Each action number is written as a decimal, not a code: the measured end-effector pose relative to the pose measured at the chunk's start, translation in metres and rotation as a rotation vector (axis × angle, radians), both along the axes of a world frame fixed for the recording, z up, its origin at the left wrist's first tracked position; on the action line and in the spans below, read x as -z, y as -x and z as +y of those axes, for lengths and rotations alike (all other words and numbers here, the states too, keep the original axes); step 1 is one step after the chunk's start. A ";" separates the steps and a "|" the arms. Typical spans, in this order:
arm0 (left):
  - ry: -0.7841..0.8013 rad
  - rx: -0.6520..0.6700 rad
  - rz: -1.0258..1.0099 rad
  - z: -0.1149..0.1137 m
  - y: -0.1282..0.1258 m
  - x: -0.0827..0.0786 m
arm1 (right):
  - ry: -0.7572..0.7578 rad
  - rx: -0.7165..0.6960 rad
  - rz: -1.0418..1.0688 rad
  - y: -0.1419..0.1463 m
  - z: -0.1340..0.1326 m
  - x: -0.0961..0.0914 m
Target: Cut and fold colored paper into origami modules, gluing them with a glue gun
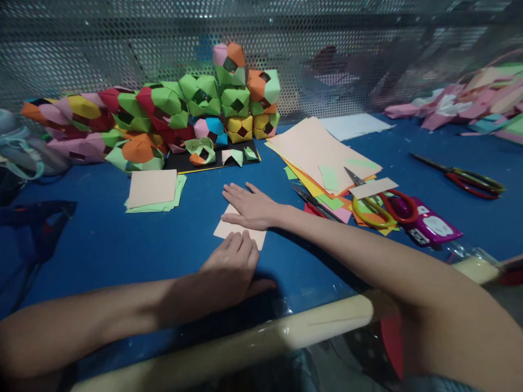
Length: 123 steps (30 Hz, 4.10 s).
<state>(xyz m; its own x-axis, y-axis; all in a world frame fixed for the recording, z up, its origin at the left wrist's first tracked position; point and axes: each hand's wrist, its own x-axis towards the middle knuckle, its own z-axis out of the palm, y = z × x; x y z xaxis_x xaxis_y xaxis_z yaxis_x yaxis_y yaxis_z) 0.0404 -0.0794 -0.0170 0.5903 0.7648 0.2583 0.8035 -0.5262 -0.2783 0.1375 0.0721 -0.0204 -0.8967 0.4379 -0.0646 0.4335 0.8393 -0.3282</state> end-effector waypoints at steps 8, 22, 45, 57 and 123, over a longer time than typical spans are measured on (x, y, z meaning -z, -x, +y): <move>0.045 0.049 -0.056 0.001 0.004 0.000 | -0.019 0.145 0.129 -0.016 -0.004 -0.018; -0.083 0.053 -0.089 0.036 0.033 -0.029 | 1.118 0.832 0.833 -0.025 -0.018 -0.035; 0.219 -0.045 -0.157 0.065 0.057 -0.021 | 1.234 0.876 0.812 -0.034 -0.018 -0.020; 0.213 -0.010 -0.194 0.070 0.061 -0.003 | 0.793 0.846 0.597 -0.066 -0.018 -0.053; 0.237 -0.065 -0.423 0.096 0.074 -0.011 | -0.235 0.189 0.203 -0.133 0.017 -0.016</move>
<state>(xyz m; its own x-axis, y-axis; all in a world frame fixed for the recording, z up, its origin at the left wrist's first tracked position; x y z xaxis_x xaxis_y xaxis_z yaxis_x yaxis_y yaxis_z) -0.0340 0.0162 -0.0056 0.4206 0.8631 0.2795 0.8535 -0.4809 0.2006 0.2702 0.0892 -0.0040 -0.7828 0.5788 0.2285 0.5340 0.8133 -0.2309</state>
